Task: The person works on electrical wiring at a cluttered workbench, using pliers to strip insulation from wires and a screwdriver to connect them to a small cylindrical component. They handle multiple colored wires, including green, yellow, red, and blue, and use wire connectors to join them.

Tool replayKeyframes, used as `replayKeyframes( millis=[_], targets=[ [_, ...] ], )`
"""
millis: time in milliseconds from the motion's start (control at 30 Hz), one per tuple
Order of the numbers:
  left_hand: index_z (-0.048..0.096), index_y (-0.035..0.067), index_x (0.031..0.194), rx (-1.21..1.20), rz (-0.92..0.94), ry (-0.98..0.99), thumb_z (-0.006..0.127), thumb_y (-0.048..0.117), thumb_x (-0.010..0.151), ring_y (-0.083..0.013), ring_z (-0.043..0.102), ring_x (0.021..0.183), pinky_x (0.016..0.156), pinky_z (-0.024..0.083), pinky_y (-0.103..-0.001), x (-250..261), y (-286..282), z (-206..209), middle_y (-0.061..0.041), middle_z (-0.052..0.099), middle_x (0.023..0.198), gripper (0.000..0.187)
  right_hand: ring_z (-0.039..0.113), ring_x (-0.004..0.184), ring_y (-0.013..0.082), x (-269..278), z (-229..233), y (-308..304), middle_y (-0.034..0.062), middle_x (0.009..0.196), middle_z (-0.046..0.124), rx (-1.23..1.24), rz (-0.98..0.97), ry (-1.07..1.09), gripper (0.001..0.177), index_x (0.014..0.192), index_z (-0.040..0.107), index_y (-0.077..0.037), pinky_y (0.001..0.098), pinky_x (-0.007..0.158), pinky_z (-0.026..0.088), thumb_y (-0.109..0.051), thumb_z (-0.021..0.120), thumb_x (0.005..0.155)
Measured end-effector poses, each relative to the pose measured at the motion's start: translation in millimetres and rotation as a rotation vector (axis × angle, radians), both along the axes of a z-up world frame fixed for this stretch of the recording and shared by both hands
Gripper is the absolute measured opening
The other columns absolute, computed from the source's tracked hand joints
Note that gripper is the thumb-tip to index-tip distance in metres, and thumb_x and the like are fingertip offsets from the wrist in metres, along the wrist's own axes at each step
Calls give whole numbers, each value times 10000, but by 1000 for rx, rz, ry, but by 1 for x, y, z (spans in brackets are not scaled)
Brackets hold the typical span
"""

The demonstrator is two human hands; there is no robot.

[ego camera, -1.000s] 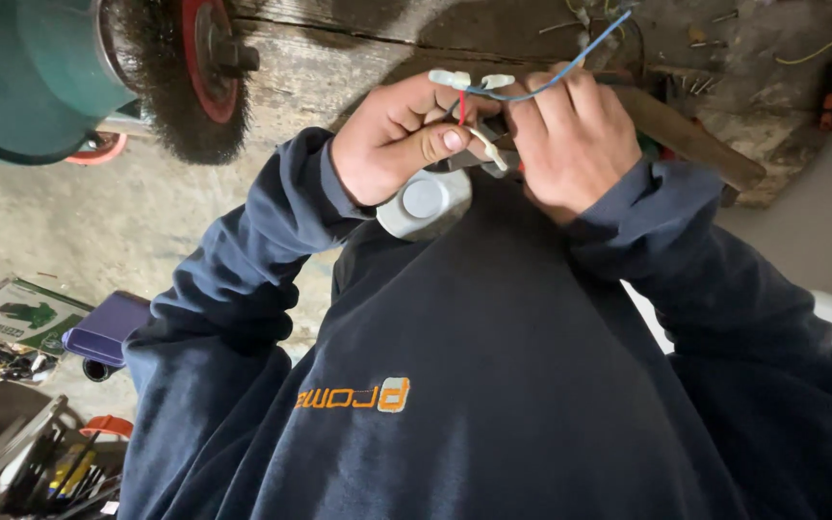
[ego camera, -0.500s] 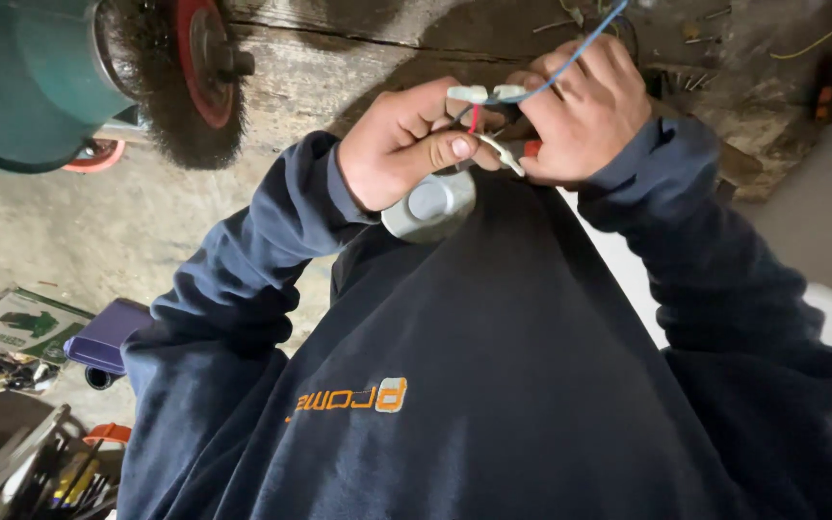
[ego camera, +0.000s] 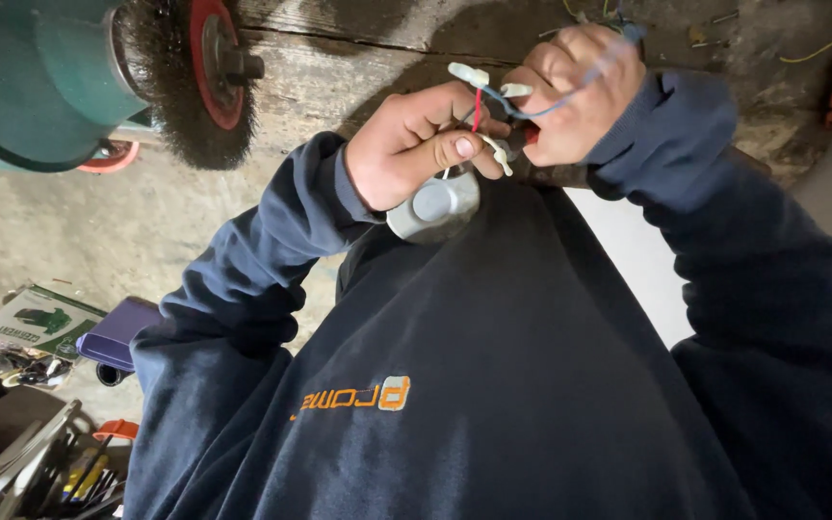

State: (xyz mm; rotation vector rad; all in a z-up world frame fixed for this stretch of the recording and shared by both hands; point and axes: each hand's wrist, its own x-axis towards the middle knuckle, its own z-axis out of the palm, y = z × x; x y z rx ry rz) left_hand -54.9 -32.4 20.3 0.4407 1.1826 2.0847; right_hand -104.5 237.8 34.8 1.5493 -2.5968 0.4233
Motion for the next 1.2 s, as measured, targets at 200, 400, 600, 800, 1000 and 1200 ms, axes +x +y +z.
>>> replayKeyframes(
  millis=[200, 400, 600, 800, 1000, 1200],
  targets=[
    [555, 11, 1317, 82, 108, -129, 550, 277, 1168, -167, 732, 1020, 928, 583, -283, -5, 3, -14, -133, 749, 1139, 304, 679, 912, 316, 6, 2, 0, 120, 971, 690, -19, -51, -286, 393, 1021, 694, -64, 431, 776, 536, -231, 801, 681],
    [530, 49, 1219, 103, 247, -235, 566, 266, 1153, -201, 741, 1086, 936, 598, -315, -9, -15, -37, -141, 733, 1096, 230, 664, 846, 329, 72, -6, 19, 127, 886, 648, 47, -645, -948, 392, 1135, 632, -69, 439, 738, 528, -266, 799, 840],
    [517, 33, 1195, -73, 183, -99, 544, 254, 1160, -174, 724, 957, 899, 541, -272, -8, -34, -31, -129, 739, 1056, 226, 650, 958, 318, 107, -31, 22, 93, 1059, 662, 233, -676, -432, 507, 1154, 666, -88, 440, 757, 521, -319, 873, 752],
    [517, 12, 1197, -146, 192, -50, 551, 242, 1150, -188, 730, 1001, 929, 557, -299, -6, -25, -17, -91, 677, 1024, 237, 637, 1025, 288, 114, -40, 20, 88, 1173, 659, 137, -680, -289, 599, 1270, 664, -88, 408, 839, 529, -380, 879, 793],
    [518, 4, 1176, -309, 223, 180, 530, 236, 1176, -151, 699, 951, 895, 533, -273, 3, -15, -1, -100, 726, 1035, 233, 648, 1095, 275, 115, -34, 22, 80, 1187, 661, 107, -634, -304, 565, 1295, 663, -89, 406, 893, 536, -375, 870, 853],
    [527, 8, 1156, -386, 287, 229, 531, 200, 1176, -151, 707, 972, 914, 563, -283, -7, -15, 3, -78, 730, 1010, 192, 584, 1329, 348, 99, -15, 8, 169, 1420, 608, -301, -441, -752, 754, 1455, 570, -66, 421, 1099, 486, -430, 875, 869]
  ],
)
